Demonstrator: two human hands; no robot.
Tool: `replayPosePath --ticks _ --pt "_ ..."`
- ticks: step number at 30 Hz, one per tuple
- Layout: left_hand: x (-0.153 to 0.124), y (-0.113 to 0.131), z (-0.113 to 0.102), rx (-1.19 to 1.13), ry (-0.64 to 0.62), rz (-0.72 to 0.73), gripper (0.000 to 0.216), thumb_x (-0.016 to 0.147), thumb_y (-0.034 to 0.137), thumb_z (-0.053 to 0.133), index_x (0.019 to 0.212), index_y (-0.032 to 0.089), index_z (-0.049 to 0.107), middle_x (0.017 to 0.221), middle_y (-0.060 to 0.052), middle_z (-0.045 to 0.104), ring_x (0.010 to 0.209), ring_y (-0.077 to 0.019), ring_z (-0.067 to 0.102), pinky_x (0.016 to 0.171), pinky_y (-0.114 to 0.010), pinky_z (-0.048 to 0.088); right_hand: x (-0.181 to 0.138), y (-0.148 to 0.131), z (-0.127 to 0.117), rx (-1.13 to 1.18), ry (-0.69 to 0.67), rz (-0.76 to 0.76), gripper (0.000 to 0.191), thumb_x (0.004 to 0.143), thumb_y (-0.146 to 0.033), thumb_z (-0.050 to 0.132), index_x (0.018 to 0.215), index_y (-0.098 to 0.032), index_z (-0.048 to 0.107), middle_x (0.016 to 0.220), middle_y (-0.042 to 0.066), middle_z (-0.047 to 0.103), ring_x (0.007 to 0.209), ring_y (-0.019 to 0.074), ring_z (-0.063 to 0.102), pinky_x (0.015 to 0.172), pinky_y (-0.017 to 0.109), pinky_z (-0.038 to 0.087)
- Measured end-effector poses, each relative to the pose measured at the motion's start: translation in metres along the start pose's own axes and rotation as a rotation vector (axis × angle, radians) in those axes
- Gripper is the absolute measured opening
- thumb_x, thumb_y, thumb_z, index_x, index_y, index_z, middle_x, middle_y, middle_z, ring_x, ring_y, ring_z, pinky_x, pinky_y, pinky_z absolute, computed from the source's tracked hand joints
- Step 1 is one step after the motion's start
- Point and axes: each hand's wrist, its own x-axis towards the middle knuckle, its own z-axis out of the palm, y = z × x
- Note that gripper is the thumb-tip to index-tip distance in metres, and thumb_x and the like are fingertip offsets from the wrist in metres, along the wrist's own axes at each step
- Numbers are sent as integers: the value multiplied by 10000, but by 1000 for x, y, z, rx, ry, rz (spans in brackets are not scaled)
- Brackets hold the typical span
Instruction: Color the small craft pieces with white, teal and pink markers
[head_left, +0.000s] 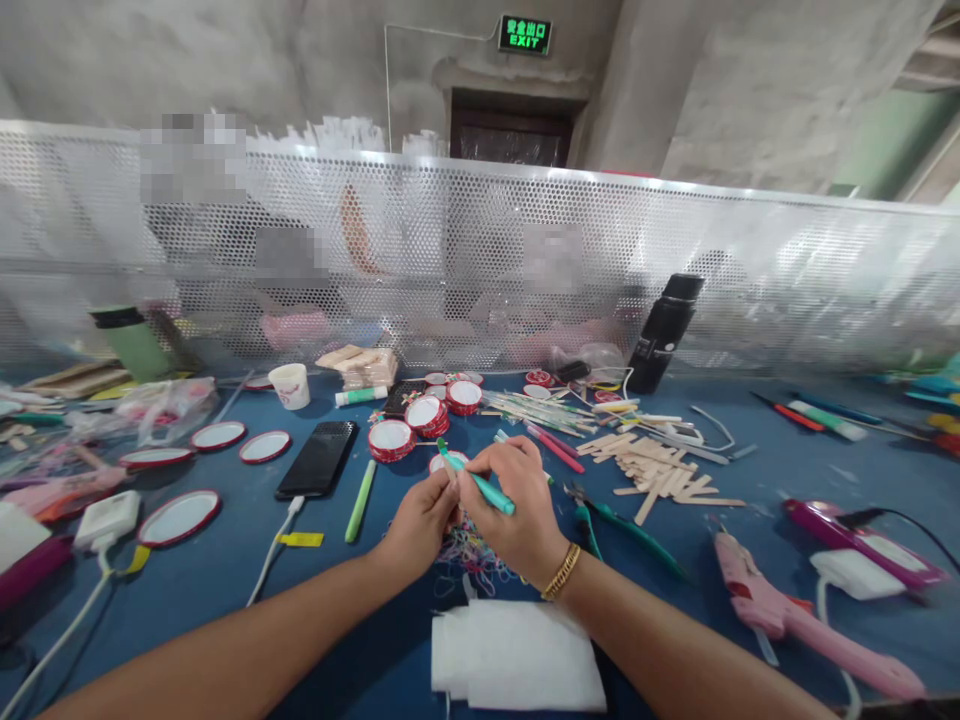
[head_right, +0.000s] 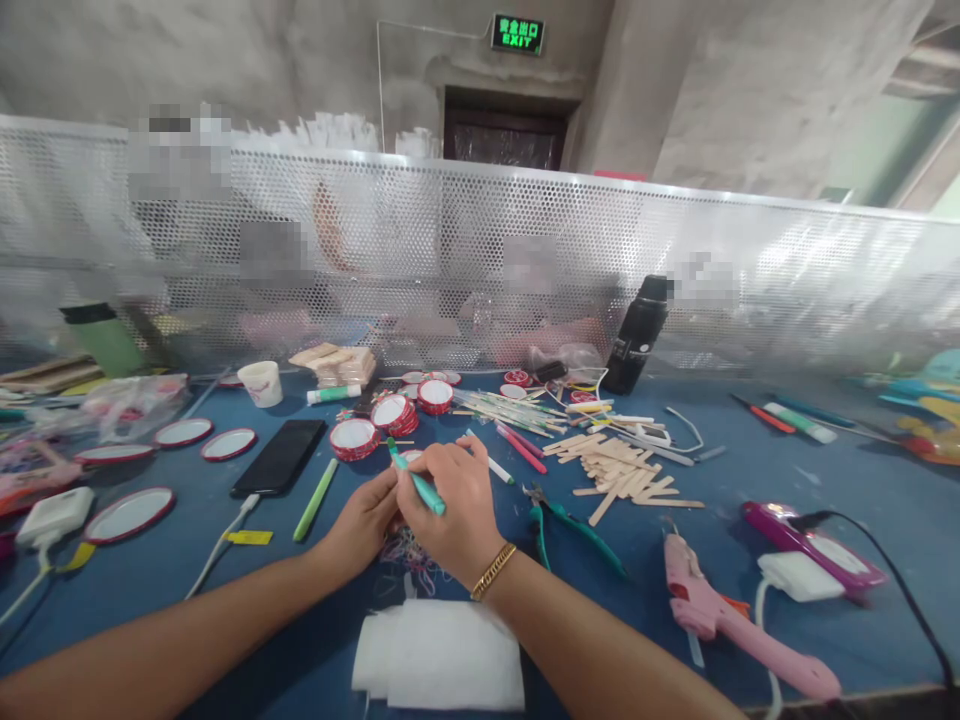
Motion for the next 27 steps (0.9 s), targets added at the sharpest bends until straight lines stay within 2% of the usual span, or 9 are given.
replayPosePath --ticks 6,14,27 --pt "0 0 1 -19 15 -40 552 816 728 508 757 180 504 572 54 427 517 -94 343 486 -237 261 1 2 0 -30 20 23 123 873 -208 573 753 -218 544 683 -27 621 661 146 561 893 392 363" --pt "1 -1 0 -24 8 -20 540 821 712 516 791 173 537 573 58 424 513 -93 339 488 -237 264 1 0 1 -11 8 4 130 872 -212 581 750 -222 538 681 -29 629 665 146 577 886 388 360" --pt "1 -4 -1 -44 -1 -22 536 819 711 523 753 180 503 574 61 412 516 -85 321 490 -232 250 0 1 1 -16 14 6 128 871 -210 575 748 -220 541 672 -33 618 656 142 571 890 384 363"
